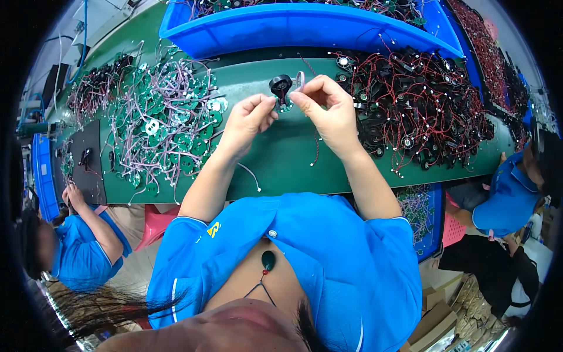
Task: Assembling electronic components by inserting circuit boards into plastic housings and connecting wires.
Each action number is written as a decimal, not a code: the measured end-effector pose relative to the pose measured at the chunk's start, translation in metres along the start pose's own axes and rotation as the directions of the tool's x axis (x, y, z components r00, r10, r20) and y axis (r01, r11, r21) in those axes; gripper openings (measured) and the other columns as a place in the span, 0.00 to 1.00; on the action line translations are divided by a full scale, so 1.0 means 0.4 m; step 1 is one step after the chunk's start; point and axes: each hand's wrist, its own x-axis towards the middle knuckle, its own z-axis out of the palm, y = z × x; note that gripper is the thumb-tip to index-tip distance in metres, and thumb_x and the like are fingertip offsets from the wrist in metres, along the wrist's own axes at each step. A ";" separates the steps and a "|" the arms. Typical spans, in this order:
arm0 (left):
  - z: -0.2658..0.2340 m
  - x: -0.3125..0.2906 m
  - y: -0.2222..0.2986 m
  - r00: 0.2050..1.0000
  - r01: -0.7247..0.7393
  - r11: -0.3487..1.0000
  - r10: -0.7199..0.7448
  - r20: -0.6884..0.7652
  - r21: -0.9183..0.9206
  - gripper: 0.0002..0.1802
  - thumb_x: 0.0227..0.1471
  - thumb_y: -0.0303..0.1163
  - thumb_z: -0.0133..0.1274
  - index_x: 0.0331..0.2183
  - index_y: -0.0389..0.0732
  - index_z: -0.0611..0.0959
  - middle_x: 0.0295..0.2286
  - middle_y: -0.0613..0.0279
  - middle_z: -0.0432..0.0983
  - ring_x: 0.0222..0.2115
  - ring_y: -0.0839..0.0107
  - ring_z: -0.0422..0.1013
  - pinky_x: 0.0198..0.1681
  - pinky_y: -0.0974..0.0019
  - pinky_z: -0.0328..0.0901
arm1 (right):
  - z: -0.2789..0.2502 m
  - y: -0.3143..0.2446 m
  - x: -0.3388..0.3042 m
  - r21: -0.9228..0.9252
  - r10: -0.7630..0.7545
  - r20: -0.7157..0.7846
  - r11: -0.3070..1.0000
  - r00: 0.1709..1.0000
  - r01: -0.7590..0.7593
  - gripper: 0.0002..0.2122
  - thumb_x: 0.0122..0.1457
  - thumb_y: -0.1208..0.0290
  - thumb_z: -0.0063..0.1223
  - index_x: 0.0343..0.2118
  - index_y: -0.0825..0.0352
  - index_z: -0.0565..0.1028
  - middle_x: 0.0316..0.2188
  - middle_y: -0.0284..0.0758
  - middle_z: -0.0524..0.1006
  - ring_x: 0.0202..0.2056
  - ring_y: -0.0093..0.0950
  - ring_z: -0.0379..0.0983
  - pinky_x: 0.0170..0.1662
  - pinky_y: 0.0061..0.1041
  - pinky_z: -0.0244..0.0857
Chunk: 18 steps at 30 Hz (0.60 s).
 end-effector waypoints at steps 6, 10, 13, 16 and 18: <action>0.007 -0.008 0.006 0.997 0.057 0.989 -0.063 -0.047 -0.134 0.09 0.55 0.35 0.48 0.28 0.40 0.77 0.20 0.69 0.71 0.17 0.86 0.59 0.19 0.83 0.51 | 0.018 0.031 0.013 -0.295 -0.331 0.055 0.896 0.942 0.332 0.05 0.49 0.79 0.57 0.23 0.66 0.71 0.20 0.25 0.64 0.19 0.15 0.56 0.22 0.13 0.50; -0.002 -0.011 -0.025 0.993 -0.040 0.998 0.035 -0.117 -0.043 0.09 0.54 0.35 0.49 0.30 0.39 0.78 0.21 0.67 0.71 0.19 0.82 0.62 0.21 0.81 0.57 | 0.063 0.019 -0.018 -0.591 -0.268 0.016 0.774 0.963 0.225 0.07 0.51 0.77 0.54 0.20 0.64 0.69 0.16 0.27 0.64 0.17 0.18 0.56 0.20 0.18 0.52; 0.001 0.001 -0.053 0.939 -0.171 0.957 0.230 -0.254 0.235 0.11 0.53 0.32 0.49 0.36 0.36 0.78 0.26 0.65 0.73 0.24 0.81 0.65 0.27 0.80 0.61 | 0.088 0.072 -0.033 -0.554 -0.365 0.004 0.774 0.931 0.306 0.07 0.53 0.69 0.52 0.22 0.64 0.71 0.19 0.33 0.70 0.18 0.27 0.62 0.22 0.25 0.57; -0.026 0.014 -0.072 0.947 -0.190 0.972 0.218 -0.237 0.138 0.09 0.56 0.32 0.46 0.31 0.37 0.77 0.24 0.67 0.72 0.22 0.84 0.63 0.25 0.83 0.58 | 0.094 0.119 -0.018 -0.643 -0.449 0.055 0.668 0.892 0.376 0.09 0.56 0.66 0.46 0.23 0.65 0.69 0.21 0.35 0.70 0.21 0.34 0.65 0.25 0.29 0.59; -0.009 0.016 -0.052 0.951 -0.190 0.953 0.238 -0.195 0.238 0.10 0.57 0.33 0.44 0.26 0.41 0.74 0.19 0.70 0.69 0.18 0.86 0.60 0.21 0.83 0.55 | 0.066 0.096 -0.017 -0.600 -0.501 0.068 0.670 0.863 0.436 0.09 0.55 0.68 0.47 0.23 0.66 0.69 0.21 0.35 0.70 0.21 0.33 0.65 0.25 0.29 0.59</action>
